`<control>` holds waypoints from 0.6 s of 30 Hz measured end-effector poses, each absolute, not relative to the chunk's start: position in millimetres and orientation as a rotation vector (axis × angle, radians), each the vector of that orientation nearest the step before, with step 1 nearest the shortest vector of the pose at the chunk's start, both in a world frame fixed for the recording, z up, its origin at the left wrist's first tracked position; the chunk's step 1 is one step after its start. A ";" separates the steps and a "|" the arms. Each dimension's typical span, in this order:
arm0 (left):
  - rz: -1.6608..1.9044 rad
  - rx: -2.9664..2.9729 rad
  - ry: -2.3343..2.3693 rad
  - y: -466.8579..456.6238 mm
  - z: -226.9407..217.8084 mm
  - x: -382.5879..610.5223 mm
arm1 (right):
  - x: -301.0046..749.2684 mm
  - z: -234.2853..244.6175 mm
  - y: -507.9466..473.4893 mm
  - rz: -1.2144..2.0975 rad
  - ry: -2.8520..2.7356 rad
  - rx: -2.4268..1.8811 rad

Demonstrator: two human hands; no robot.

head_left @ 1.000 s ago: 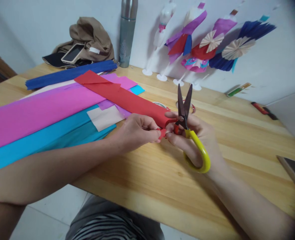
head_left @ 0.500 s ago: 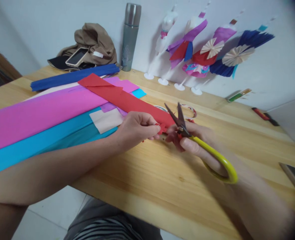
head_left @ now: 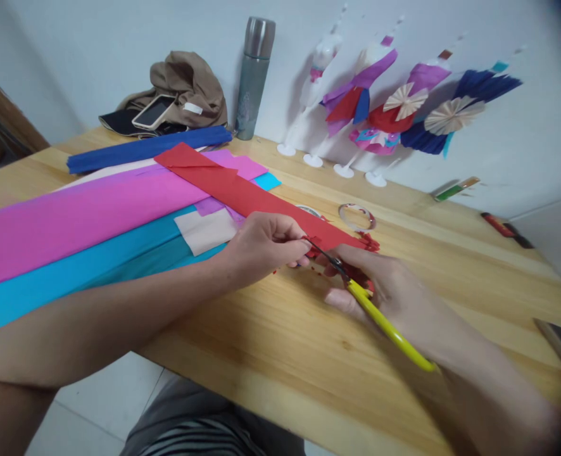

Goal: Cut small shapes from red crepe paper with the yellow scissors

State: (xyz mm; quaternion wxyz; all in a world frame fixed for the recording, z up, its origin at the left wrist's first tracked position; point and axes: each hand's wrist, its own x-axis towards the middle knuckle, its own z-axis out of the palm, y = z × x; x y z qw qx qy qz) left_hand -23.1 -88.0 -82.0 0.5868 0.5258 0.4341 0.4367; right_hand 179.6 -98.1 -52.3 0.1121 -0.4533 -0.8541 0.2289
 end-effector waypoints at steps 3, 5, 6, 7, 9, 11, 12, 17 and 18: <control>1.031 1.279 0.966 -86.9 -85.4 -23.8 | 178.0 -48.5 -99.2 0.650 -2.583 -1.431; 1.028 1.294 0.952 -86.5 -85.7 -24.5 | 177.5 -46.7 -100.0 0.614 -2.597 -1.453; 1.025 1.297 0.947 -86.4 -85.2 -25.0 | 177.4 -46.0 -100.5 0.592 -2.600 -1.460; 1.024 1.299 0.944 -86.4 -84.4 -25.4 | 177.4 -45.4 -100.9 0.573 -2.606 -1.464; 1.030 1.312 0.936 -86.5 -82.6 -26.1 | 177.7 -44.9 -101.7 0.534 -2.613 -1.463; 1.031 1.329 0.924 -86.4 -81.6 -26.9 | 178.2 -45.0 -102.3 0.502 -2.615 -1.453; 1.029 1.337 0.918 -86.2 -81.5 -27.3 | 178.4 -45.2 -102.4 0.491 -2.616 -1.449; 1.033 1.372 0.895 -84.6 -83.8 -29.3 | 179.3 -46.0 -102.9 0.425 -2.613 -1.428; 1.037 1.377 0.893 -84.3 -84.1 -29.7 | 179.5 -46.0 -103.2 0.419 -2.609 -1.427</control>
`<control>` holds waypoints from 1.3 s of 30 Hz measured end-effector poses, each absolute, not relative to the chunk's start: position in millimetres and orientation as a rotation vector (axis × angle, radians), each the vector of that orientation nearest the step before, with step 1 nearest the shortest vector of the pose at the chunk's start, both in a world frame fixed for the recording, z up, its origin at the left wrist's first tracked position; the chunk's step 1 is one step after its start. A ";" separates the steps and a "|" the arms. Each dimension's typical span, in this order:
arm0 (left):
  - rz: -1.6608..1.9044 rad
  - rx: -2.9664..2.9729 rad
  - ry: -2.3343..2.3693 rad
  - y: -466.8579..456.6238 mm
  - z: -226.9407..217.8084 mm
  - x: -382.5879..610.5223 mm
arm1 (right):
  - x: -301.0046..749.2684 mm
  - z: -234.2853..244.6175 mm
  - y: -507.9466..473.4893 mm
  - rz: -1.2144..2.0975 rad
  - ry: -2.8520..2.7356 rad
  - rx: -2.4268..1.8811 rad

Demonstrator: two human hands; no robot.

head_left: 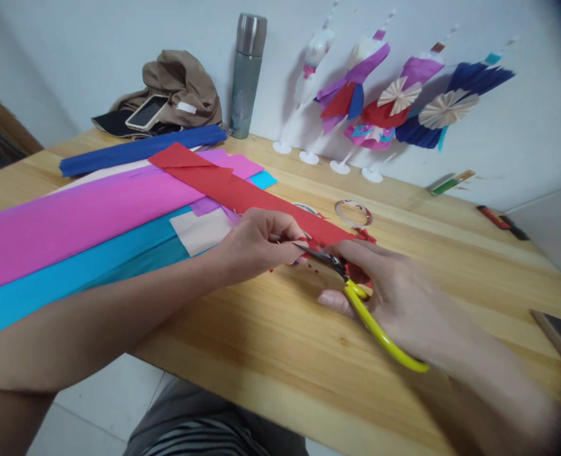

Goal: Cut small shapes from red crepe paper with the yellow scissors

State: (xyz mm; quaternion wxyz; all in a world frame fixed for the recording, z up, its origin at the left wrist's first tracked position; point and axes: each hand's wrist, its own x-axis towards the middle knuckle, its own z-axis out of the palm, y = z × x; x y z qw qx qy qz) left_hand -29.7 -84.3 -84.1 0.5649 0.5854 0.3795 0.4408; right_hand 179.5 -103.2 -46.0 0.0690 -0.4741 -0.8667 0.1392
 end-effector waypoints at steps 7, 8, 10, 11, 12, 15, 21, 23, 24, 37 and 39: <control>1.038 1.382 0.866 -83.8 -82.6 -30.6 | 179.7 -46.8 -104.2 0.414 -2.615 -1.424; 1.039 1.380 0.868 -83.8 -82.3 -30.5 | 179.3 -47.0 -104.0 0.410 -2.616 -1.422; 1.037 1.381 0.875 -83.7 -81.9 -30.2 | 178.5 -47.0 -103.6 0.406 -2.623 -1.426; 1.035 1.386 0.880 -83.6 -81.7 -30.2 | 178.0 -46.9 -103.5 0.404 -2.626 -1.431; 1.032 1.395 0.885 -83.6 -81.7 -30.2 | 177.7 -46.8 -103.4 0.403 -2.626 -1.435; 1.019 1.419 0.900 -83.7 -81.5 -30.6 | 177.3 -46.8 -103.5 0.398 -2.615 -1.400; 1.002 1.417 0.914 -83.6 -81.4 -30.3 | 178.5 -47.5 -102.9 0.398 -2.599 -1.367; 0.991 1.413 0.922 -83.5 -81.8 -30.2 | 177.9 -47.3 -102.6 0.414 -2.597 -1.363; 0.991 1.409 0.920 -83.4 -82.1 -30.2 | 177.4 -47.3 -102.5 0.425 -2.595 -1.361; 1.001 1.356 0.903 -83.8 -85.0 -29.4 | 178.2 -50.8 -102.2 0.461 -2.568 -1.317; 0.999 1.349 0.900 -84.1 -84.9 -29.0 | 178.6 -51.0 -102.0 0.450 -2.571 -1.297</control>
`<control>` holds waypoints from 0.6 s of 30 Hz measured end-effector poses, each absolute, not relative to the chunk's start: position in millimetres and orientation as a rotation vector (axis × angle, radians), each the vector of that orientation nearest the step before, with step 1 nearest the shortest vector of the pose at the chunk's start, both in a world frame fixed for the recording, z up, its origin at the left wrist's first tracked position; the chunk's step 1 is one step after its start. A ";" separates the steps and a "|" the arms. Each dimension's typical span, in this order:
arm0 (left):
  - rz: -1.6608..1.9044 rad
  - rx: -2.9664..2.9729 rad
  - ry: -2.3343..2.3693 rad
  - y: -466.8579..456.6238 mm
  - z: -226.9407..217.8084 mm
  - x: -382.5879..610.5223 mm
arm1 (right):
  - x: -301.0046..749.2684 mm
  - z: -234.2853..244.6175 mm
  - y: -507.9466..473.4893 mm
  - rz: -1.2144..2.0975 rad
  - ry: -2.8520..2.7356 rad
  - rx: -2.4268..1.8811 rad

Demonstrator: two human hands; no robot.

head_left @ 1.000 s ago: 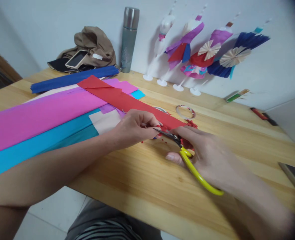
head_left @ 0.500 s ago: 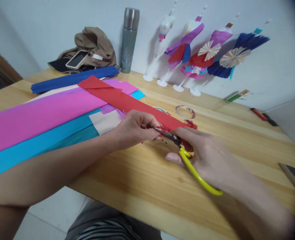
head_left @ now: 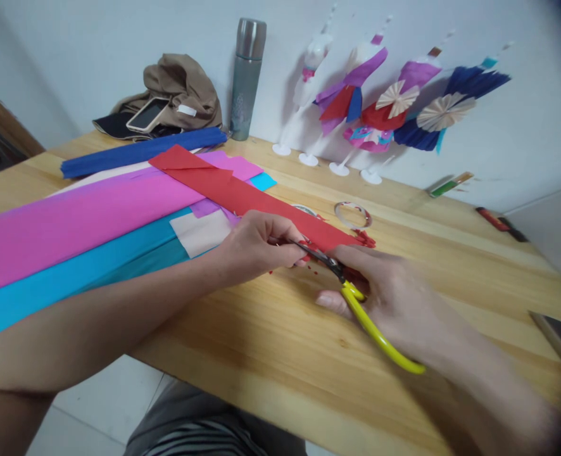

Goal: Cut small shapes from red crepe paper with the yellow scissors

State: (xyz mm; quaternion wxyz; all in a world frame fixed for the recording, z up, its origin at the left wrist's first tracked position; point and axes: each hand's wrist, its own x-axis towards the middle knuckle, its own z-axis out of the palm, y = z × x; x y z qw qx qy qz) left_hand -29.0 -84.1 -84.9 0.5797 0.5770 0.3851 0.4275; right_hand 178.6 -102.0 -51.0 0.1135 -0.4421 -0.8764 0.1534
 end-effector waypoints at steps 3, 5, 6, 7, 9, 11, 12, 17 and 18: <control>1.005 1.343 0.889 -84.4 -84.0 -28.8 | 177.9 -50.0 -101.9 0.442 -2.571 -1.291; 1.002 1.340 0.889 -84.8 -82.9 -28.7 | 176.9 -48.9 -102.0 0.432 -2.576 -1.315; 1.000 1.337 0.891 -85.0 -82.2 -28.6 | 176.4 -48.5 -102.0 0.426 -2.579 -1.327; 0.998 1.332 0.893 -85.3 -81.6 -28.5 | 176.1 -48.2 -102.0 0.425 -2.579 -1.334; 0.995 1.318 0.893 -85.7 -80.3 -28.3 | 176.0 -48.5 -101.9 0.435 -2.569 -1.334; 0.999 1.303 0.888 -86.2 -79.4 -28.2 | 176.6 -49.4 -101.5 0.437 -2.556 -1.325; 1.000 1.296 0.885 -86.3 -79.0 -28.2 | 176.9 -49.9 -101.3 0.434 -2.551 -1.318; 1.003 1.250 0.879 -86.7 -78.3 -27.6 | 177.7 -50.7 -101.5 0.434 -2.532 -1.303; 1.004 1.238 0.881 -86.6 -78.2 -27.3 | 177.6 -50.6 -101.7 0.434 -2.524 -1.299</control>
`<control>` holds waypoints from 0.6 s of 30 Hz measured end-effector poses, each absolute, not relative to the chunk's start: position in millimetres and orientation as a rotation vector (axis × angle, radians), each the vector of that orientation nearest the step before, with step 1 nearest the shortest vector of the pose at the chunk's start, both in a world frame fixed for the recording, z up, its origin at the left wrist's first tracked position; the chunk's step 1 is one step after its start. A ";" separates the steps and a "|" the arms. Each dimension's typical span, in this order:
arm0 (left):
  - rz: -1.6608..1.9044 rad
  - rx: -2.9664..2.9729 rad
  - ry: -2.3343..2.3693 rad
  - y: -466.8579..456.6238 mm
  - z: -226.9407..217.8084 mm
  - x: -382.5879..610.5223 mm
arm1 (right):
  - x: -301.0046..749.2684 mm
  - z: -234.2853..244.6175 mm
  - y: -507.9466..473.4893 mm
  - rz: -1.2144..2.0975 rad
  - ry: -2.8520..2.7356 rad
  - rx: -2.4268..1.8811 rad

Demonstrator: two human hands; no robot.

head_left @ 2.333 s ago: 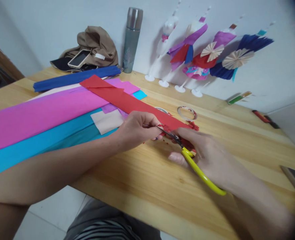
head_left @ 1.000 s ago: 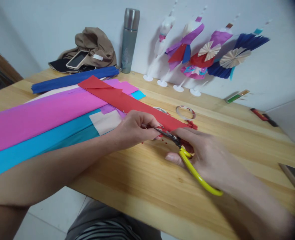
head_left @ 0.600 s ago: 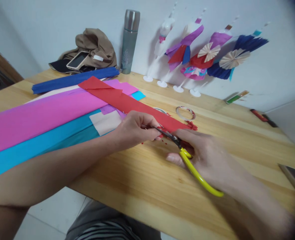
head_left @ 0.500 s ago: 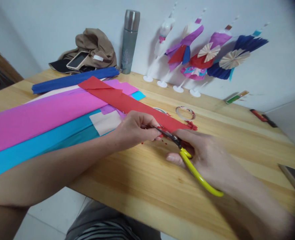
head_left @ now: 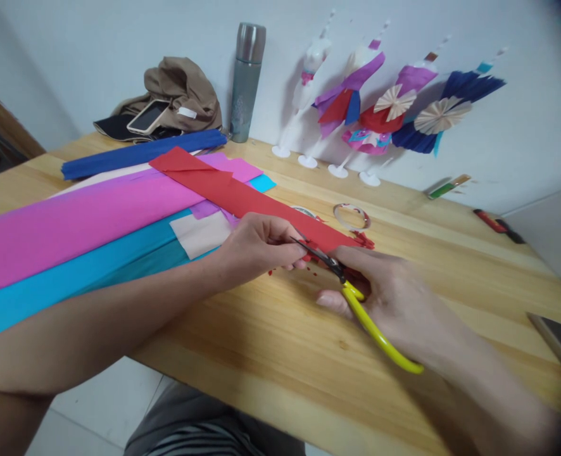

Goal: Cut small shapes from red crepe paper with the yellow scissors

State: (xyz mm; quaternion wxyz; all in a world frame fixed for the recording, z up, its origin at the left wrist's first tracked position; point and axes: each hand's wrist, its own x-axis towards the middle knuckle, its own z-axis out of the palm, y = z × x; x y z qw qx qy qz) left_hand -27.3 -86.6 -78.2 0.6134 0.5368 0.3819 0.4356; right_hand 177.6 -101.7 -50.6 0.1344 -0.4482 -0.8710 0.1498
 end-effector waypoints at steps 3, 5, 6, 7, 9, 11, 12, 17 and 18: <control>1.001 1.187 0.889 -86.6 -77.2 -26.3 | 176.7 -50.3 -102.0 0.441 -2.515 -1.284; 0.993 1.142 0.902 -87.2 -76.0 -25.6 | 175.9 -49.9 -101.9 0.445 -2.516 -1.282; 0.991 1.119 0.908 -87.8 -75.4 -25.3 | 175.4 -49.6 -101.8 0.448 -2.515 -1.283; 0.989 1.105 0.916 -88.6 -75.1 -25.0 | 174.9 -49.4 -101.7 0.450 -2.513 -1.286; 0.992 1.080 0.917 -90.1 -75.8 -24.2 | 174.0 -49.1 -101.5 0.453 -2.504 -1.296; 1.000 1.064 0.906 -91.2 -78.6 -23.5 | 173.6 -49.4 -101.4 0.447 -2.490 -1.302; 1.007 1.056 0.895 -91.5 -80.7 -23.2 | 173.6 -49.9 -101.3 0.444 -2.483 -1.303; 1.033 1.029 0.848 -91.9 -90.9 -22.7 | 175.0 -53.1 -100.7 0.475 -2.457 -1.292; 1.032 1.018 0.847 -92.4 -91.8 -22.7 | 175.1 -53.7 -100.6 0.482 -2.455 -1.295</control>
